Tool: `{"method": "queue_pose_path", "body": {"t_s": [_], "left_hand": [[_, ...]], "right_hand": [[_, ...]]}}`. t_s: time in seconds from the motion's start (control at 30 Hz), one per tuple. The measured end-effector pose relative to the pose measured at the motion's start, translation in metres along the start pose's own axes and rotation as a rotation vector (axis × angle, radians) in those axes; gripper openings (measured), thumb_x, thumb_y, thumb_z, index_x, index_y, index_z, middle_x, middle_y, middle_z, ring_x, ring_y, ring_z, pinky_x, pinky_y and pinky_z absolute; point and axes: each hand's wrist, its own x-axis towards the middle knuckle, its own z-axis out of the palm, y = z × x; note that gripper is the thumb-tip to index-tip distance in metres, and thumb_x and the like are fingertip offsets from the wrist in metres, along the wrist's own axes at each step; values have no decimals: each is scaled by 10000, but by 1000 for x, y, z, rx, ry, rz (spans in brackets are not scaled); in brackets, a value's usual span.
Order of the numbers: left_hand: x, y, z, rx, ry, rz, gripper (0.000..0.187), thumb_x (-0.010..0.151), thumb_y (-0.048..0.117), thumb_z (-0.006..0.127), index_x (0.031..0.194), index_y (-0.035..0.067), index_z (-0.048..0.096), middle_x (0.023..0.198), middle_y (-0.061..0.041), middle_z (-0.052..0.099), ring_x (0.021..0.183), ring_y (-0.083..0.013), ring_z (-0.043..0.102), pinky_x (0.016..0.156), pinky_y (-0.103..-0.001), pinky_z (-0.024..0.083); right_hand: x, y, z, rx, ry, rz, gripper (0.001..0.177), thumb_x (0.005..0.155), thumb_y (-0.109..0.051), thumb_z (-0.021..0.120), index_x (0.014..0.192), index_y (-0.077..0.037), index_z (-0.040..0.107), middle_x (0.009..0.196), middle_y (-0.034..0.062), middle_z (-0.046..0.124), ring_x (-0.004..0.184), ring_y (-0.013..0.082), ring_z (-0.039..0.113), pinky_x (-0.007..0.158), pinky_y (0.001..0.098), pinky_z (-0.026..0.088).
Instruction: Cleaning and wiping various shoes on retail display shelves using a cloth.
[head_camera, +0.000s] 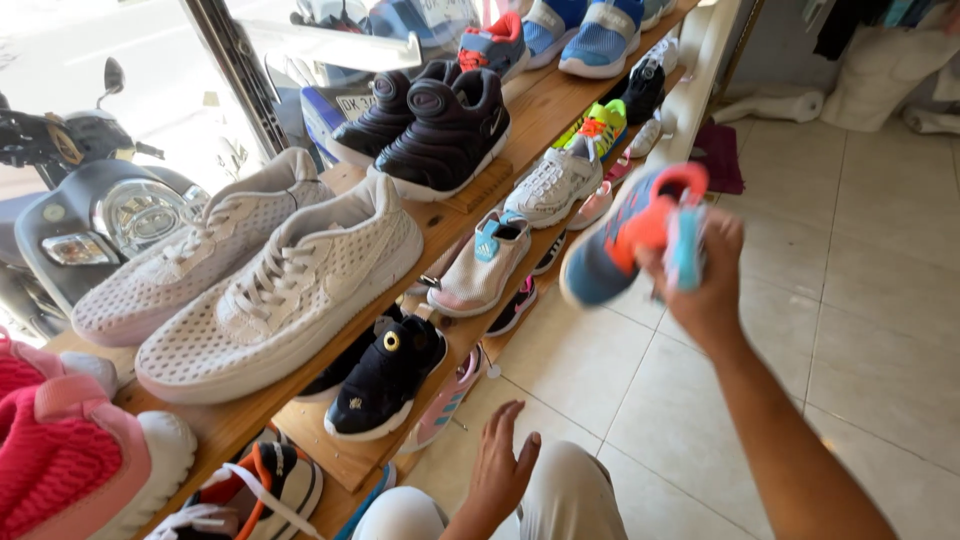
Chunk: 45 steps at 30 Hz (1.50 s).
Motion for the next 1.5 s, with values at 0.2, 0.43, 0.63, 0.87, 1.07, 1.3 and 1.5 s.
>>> {"method": "queue_pose_path", "body": {"t_s": [0.2, 0.43, 0.63, 0.87, 1.07, 1.3, 1.5], "left_hand": [[-7, -106, 69, 35, -84, -40, 396, 916, 165, 671, 1297, 72, 613, 1334, -154, 615, 1249, -367, 559, 1043, -458, 456], [6, -156, 122, 165, -175, 177, 294, 845, 52, 675, 1129, 105, 730, 1039, -114, 747, 986, -317, 700, 834, -468, 524], [4, -164, 149, 209, -176, 160, 269, 882, 79, 686, 1125, 170, 757, 987, -74, 777, 928, -256, 741, 828, -424, 550], [8, -157, 147, 203, -320, 204, 298, 892, 88, 695, 1186, 121, 734, 1019, -127, 761, 958, -297, 731, 858, -447, 541], [12, -162, 156, 160, -400, 241, 271, 940, 119, 713, 1209, 101, 733, 1004, -152, 757, 984, -330, 733, 864, -480, 549], [31, -143, 146, 133, -233, 267, 149, 934, 38, 723, 1062, 85, 783, 912, -141, 777, 885, -293, 769, 781, -440, 593], [43, -142, 143, 128, -133, 265, 166, 887, -3, 717, 1007, 81, 796, 848, -134, 778, 854, -280, 782, 764, -427, 598]], "right_hand": [[150, 32, 40, -159, 179, -275, 436, 979, -143, 893, 1209, -7, 548, 1297, 160, 460, 1219, 321, 538, 1059, 426, 475], [228, 77, 124, -172, 36, -229, 436, 914, -246, 898, 1109, -15, 583, 1190, 185, 519, 1109, 364, 551, 966, 457, 475], [254, 69, 132, 73, -142, 43, 573, 855, -272, 864, 1348, -83, 641, 1265, 147, 575, 1166, 266, 605, 983, 401, 498], [264, 64, 136, 218, -222, 138, 621, 827, -284, 851, 1383, -120, 628, 1129, 68, 713, 1026, 205, 673, 911, 376, 550], [283, 49, 150, -395, 55, -98, 495, 1006, -311, 861, 1315, -36, 589, 1277, 225, 610, 1162, 350, 621, 968, 461, 525], [316, -5, 215, -654, -385, -148, 699, 788, -379, 843, 1405, -228, 552, 1411, 150, 565, 1362, 431, 394, 1031, 751, 209], [342, 25, 256, -773, -709, 81, 417, 1001, -368, 558, 1408, -282, 580, 1496, 94, 558, 1433, 397, 362, 1068, 686, 217]]}}
